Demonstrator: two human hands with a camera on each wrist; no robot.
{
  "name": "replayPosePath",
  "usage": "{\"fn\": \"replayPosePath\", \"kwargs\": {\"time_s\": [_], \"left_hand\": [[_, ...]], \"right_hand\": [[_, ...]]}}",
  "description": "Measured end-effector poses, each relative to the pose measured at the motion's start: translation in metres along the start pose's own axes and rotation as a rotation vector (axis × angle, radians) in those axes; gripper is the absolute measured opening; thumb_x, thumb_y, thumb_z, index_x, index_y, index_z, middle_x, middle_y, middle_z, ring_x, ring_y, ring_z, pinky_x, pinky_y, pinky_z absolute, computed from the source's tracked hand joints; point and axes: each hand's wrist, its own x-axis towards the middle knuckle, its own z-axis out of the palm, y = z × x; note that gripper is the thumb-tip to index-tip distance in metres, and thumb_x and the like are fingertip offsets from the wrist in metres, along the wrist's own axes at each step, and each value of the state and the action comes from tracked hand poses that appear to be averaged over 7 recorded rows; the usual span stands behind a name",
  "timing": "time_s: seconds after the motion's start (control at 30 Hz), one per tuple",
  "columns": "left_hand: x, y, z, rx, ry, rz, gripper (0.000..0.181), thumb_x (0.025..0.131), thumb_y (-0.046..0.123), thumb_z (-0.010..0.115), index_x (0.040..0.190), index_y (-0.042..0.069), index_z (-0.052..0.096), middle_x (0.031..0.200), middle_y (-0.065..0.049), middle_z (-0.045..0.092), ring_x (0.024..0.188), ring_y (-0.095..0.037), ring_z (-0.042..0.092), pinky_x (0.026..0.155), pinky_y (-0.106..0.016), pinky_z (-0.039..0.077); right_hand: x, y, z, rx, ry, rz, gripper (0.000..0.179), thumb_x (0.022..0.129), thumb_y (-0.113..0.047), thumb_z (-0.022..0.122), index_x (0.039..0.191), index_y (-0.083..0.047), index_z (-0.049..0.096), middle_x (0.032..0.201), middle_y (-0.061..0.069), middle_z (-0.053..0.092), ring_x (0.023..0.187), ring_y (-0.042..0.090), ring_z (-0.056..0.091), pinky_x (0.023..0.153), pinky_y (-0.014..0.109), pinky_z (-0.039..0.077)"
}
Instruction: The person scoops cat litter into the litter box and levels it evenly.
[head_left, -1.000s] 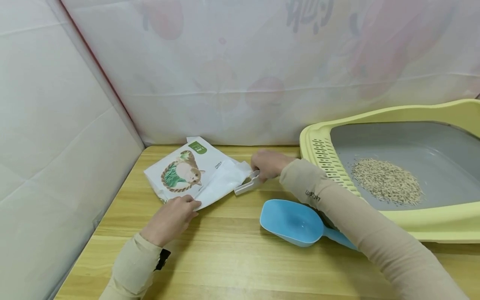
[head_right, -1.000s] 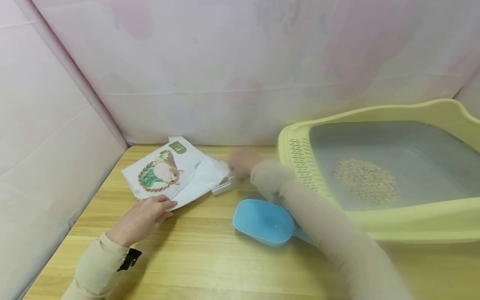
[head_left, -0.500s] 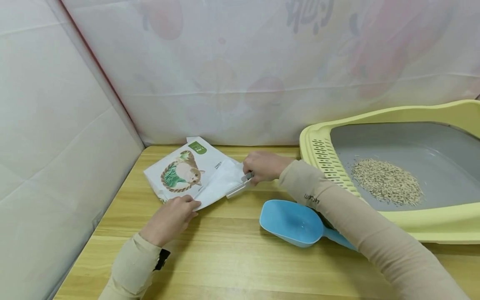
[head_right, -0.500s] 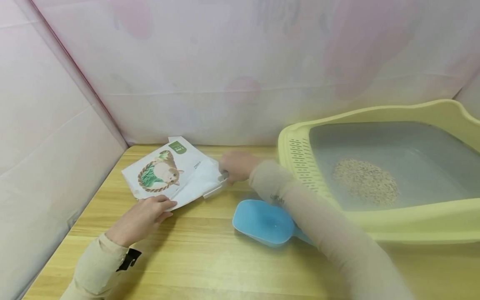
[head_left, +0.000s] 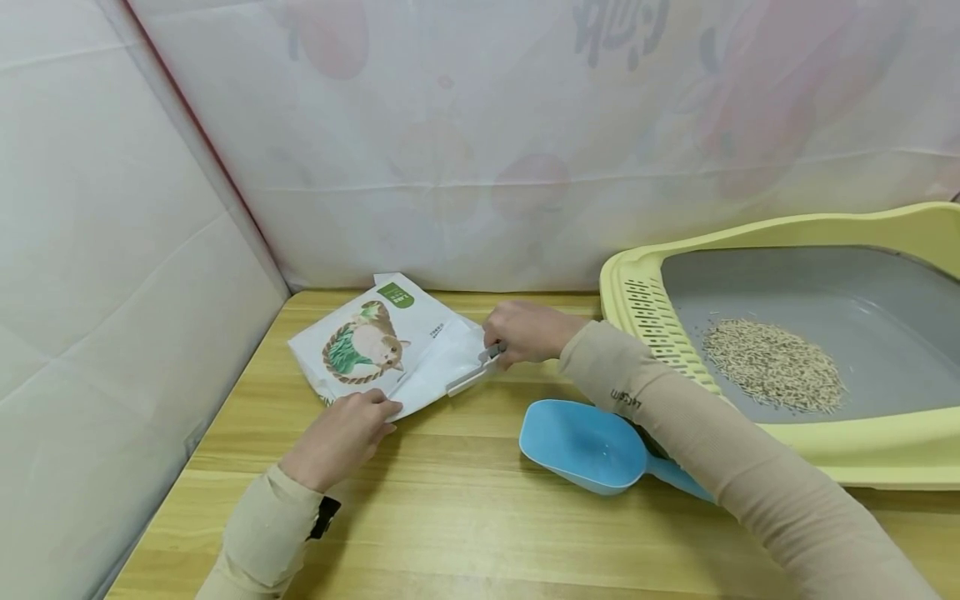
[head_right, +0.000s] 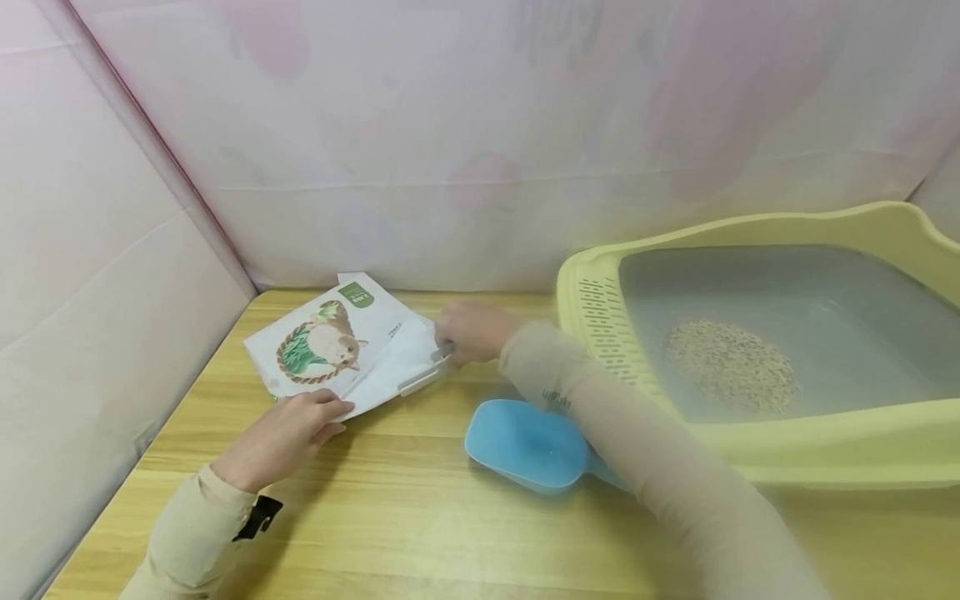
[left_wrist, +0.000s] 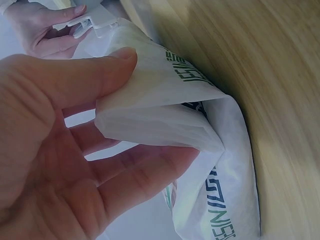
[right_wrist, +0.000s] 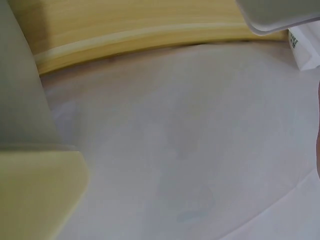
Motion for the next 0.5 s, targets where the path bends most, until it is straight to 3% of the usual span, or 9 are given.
{"fn": "replayPosePath", "kwargs": {"time_s": [0.5], "left_hand": [[-0.0003,-0.0014,0.0002,0.0,0.006,0.012,0.02,0.083,-0.002,0.079,0.102,-0.001,0.075,0.084,-0.008,0.066,0.071,-0.022,0.066,0.065,-0.033,0.055]], "right_hand": [[-0.0002,-0.0044,0.0086,-0.077,0.148,-0.167,0.013,0.076,-0.012,0.089,0.079,-0.005,0.079,0.072,-0.001,0.064,0.065,0.011,0.06,0.063,0.023,0.051]]}}
